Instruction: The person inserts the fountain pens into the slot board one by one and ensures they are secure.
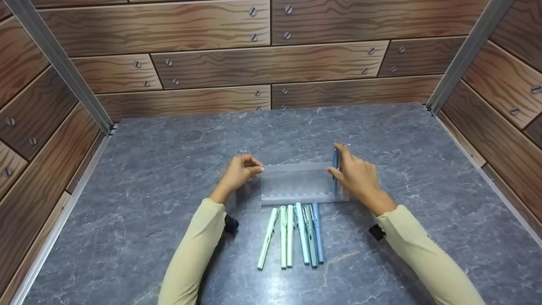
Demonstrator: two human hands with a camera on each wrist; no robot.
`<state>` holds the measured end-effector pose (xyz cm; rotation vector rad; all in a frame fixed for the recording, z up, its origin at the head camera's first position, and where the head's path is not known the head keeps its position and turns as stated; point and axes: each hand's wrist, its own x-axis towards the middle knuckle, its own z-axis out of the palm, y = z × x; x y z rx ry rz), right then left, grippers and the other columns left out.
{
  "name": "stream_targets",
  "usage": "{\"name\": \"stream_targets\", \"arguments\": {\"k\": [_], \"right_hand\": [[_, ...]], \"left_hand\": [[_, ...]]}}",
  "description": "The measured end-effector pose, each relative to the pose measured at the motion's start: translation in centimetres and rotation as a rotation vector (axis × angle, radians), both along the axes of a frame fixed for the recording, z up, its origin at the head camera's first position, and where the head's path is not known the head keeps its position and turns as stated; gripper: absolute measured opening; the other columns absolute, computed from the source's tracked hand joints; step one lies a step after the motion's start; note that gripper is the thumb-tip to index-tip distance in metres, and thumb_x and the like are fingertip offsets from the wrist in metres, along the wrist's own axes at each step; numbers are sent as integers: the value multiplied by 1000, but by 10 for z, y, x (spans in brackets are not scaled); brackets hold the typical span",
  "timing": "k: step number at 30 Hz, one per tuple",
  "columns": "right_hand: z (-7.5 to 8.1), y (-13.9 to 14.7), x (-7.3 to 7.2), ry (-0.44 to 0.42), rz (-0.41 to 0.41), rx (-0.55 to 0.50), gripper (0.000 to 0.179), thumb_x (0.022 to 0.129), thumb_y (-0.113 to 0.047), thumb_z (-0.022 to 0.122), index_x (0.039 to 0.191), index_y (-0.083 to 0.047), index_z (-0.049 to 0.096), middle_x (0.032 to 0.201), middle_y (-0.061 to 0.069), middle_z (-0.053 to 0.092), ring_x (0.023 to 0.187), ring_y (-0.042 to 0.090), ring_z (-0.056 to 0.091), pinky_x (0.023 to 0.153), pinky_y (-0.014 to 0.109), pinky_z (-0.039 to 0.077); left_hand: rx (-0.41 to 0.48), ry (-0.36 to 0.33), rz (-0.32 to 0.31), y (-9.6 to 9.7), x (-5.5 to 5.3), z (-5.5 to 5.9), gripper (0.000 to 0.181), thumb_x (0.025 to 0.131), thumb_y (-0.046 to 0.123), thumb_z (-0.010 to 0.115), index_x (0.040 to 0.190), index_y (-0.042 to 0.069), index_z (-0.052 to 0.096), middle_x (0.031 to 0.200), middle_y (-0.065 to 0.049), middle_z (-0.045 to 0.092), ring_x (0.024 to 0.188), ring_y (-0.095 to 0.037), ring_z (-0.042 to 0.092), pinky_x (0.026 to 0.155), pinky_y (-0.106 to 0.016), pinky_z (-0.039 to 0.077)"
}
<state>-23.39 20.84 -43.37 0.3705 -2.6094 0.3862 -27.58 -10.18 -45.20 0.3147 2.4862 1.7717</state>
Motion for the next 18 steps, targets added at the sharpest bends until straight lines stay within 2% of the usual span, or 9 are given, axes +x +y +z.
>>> {"name": "stream_targets", "arguments": {"k": [5,7,13,18], "right_hand": [[1,-1,-1,-1,-7,20,70,81,-37,76,137,-7,47,71,16,64,48,26,52,42,38,43],[1,-2,-1,-3,-8,27,70,81,-38,75,137,-6,48,70,16,64,47,25,50,41,36,42],[1,-3,-2,-35,-15,37,72,82,-40,74,139,-6,46,74,18,66,46,23,49,41,33,40],[0,-3,-2,-24,-12,44,74,82,-39,74,141,-5,44,68,16,63,44,21,46,40,31,38]], "left_hand": [[0,-6,2,0,0,-1,7,84,2,71,88,-4,67,86,-12,72,77,-32,67,72,-42,56],[3,-7,2,0,-3,-5,7,84,2,71,87,-2,68,85,-10,72,83,-37,67,71,-39,57],[3,-16,6,0,-3,-6,7,84,4,72,87,-1,68,85,-8,72,81,-36,67,69,-36,56],[9,-18,9,0,-2,-5,6,84,4,72,87,-1,68,83,-7,72,84,-39,66,68,-34,56]]}}
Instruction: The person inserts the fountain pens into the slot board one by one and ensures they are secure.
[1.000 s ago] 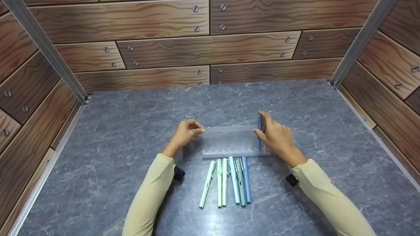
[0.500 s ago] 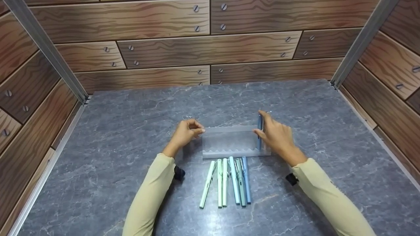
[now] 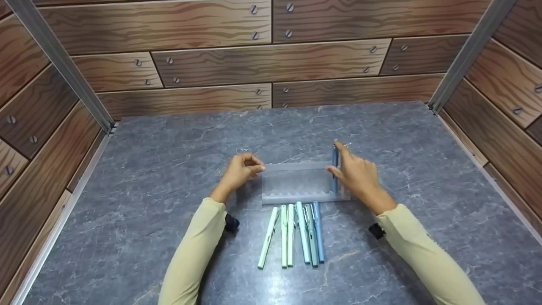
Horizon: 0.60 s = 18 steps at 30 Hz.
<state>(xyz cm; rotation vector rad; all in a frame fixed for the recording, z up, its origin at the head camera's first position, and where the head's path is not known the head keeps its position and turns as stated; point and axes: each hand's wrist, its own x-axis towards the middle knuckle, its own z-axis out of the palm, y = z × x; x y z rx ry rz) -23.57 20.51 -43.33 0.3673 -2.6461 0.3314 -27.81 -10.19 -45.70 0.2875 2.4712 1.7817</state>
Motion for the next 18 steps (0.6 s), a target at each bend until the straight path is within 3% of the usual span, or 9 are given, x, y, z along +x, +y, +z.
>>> {"name": "stream_targets", "arguments": {"k": [10,18], "right_hand": [[-2,-3,13,52,38,-15,70,84,-39,73,139,-5,46,60,10,56,41,16,39,38,27,31],[-2,-3,21,-20,67,-41,68,84,-43,71,137,-8,46,61,3,53,44,13,38,39,24,29]], "left_hand": [[-19,13,-4,0,0,-1,6,85,4,70,88,-1,67,88,-12,73,86,-38,67,73,-44,56],[-12,17,1,0,-1,-2,6,85,4,71,86,0,67,86,-11,72,76,-35,66,71,-46,56]]}}
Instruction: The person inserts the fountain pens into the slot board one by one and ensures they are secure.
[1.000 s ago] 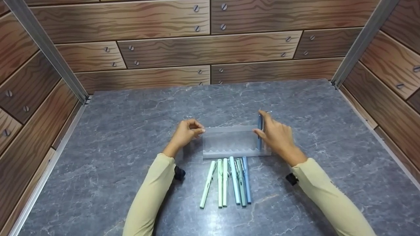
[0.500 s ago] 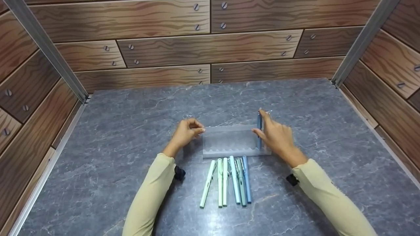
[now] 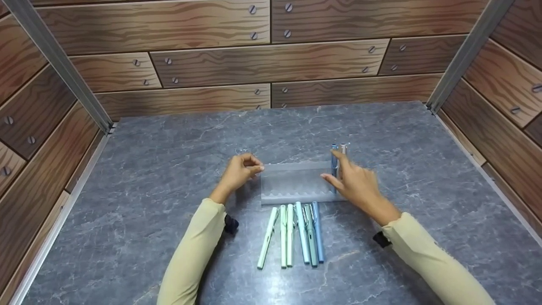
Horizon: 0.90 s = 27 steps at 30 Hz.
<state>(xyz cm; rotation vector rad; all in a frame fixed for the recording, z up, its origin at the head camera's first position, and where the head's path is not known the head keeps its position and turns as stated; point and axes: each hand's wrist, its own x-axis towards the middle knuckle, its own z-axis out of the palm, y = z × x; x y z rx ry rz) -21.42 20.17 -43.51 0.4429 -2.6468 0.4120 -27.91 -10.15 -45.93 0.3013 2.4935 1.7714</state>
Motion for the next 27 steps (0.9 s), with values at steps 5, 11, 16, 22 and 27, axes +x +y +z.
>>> {"name": "stream_targets", "arguments": {"k": [5,11,16,22,27], "right_hand": [[0,0,4,-63,12,-17,68,85,-45,70,137,-10,46,65,1,56,46,11,40,40,23,30],[1,-2,10,-97,30,-10,68,85,-46,69,138,-10,46,66,0,58,47,9,43,41,22,33],[1,-5,16,-127,42,-9,66,86,-45,69,137,-10,47,66,-2,57,47,8,41,41,23,32],[0,-7,22,-181,48,3,67,84,-47,70,137,-14,46,68,-4,56,48,7,41,42,22,32],[-3,-8,27,-253,67,6,68,82,-47,71,136,-14,47,69,-6,54,50,7,39,42,20,31]], "left_hand": [[-11,-6,7,0,0,1,6,84,5,72,86,1,67,86,-10,73,69,-25,65,68,-41,56],[-4,-21,0,0,2,4,6,85,5,71,87,1,67,85,-10,72,77,-33,67,66,-36,56],[-8,-22,0,0,1,4,6,85,5,71,87,1,67,86,-10,72,73,-30,67,67,-38,57],[-7,-10,0,0,0,3,7,84,4,71,86,-1,67,85,-11,72,73,-33,67,69,-43,57],[-8,0,-8,-1,1,3,7,84,4,72,86,-1,67,82,-10,72,77,-38,67,69,-43,57]]}}
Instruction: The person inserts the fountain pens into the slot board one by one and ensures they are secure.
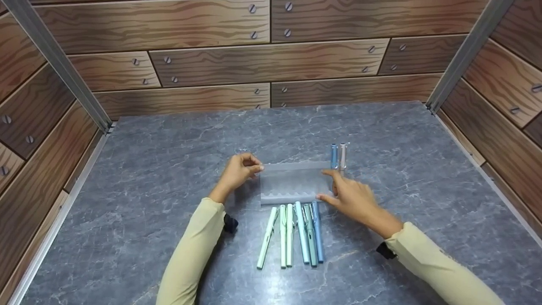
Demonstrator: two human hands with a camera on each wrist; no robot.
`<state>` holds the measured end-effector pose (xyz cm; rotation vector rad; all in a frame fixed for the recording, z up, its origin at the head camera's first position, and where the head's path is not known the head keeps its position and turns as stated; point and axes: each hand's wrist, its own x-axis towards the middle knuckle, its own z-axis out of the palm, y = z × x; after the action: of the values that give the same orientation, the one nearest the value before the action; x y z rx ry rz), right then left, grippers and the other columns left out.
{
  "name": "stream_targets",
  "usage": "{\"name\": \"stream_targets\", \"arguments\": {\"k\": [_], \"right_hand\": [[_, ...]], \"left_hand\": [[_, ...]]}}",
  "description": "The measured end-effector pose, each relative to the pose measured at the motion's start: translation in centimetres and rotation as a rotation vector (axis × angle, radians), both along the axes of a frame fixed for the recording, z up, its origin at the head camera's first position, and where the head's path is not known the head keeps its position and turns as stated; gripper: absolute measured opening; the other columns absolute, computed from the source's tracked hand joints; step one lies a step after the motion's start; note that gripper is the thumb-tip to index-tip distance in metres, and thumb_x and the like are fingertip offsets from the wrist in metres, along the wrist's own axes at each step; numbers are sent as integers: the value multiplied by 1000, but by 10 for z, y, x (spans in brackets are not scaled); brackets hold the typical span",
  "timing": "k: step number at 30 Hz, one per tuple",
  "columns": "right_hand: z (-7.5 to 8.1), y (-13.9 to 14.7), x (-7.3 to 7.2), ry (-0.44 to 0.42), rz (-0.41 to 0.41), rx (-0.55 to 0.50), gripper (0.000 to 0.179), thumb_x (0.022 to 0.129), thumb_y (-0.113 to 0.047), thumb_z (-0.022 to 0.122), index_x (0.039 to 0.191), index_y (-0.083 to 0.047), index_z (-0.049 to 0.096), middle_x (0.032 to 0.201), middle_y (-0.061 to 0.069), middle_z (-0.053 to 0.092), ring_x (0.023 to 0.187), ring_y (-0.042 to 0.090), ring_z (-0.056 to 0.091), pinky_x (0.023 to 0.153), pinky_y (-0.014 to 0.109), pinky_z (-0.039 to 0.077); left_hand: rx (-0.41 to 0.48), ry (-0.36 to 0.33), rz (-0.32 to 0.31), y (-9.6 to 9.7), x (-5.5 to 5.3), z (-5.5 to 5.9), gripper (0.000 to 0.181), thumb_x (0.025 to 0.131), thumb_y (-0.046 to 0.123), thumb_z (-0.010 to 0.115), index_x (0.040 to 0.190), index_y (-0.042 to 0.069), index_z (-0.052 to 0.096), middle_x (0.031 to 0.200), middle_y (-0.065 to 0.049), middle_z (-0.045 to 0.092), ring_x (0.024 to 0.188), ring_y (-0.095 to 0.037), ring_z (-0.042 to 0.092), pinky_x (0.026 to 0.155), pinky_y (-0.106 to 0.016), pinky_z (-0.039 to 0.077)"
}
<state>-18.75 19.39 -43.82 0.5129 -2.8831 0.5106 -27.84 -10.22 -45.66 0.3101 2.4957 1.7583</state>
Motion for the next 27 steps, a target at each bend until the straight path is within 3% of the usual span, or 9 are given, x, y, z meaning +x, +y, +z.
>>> {"name": "stream_targets", "arguments": {"k": [7,18,27], "right_hand": [[-9,-2,5,-104,39,-30,69,81,-48,71,135,-12,48,70,-7,56,53,6,44,46,22,36],[-12,-5,12,-261,74,-80,70,79,-45,75,134,-12,47,71,-8,57,55,6,47,49,23,40],[-16,-5,14,-320,119,-79,68,78,-46,75,131,-11,49,71,-8,56,56,7,46,51,24,39]], "left_hand": [[14,-2,-1,1,1,1,10,84,2,72,88,-4,66,87,-14,72,65,-15,63,69,-44,56],[4,-22,3,0,2,1,6,85,4,71,87,0,67,87,-9,72,77,-31,67,72,-42,56],[-7,-49,2,-1,2,2,7,86,7,70,90,1,67,91,-10,72,84,-36,67,75,-43,56]]}}
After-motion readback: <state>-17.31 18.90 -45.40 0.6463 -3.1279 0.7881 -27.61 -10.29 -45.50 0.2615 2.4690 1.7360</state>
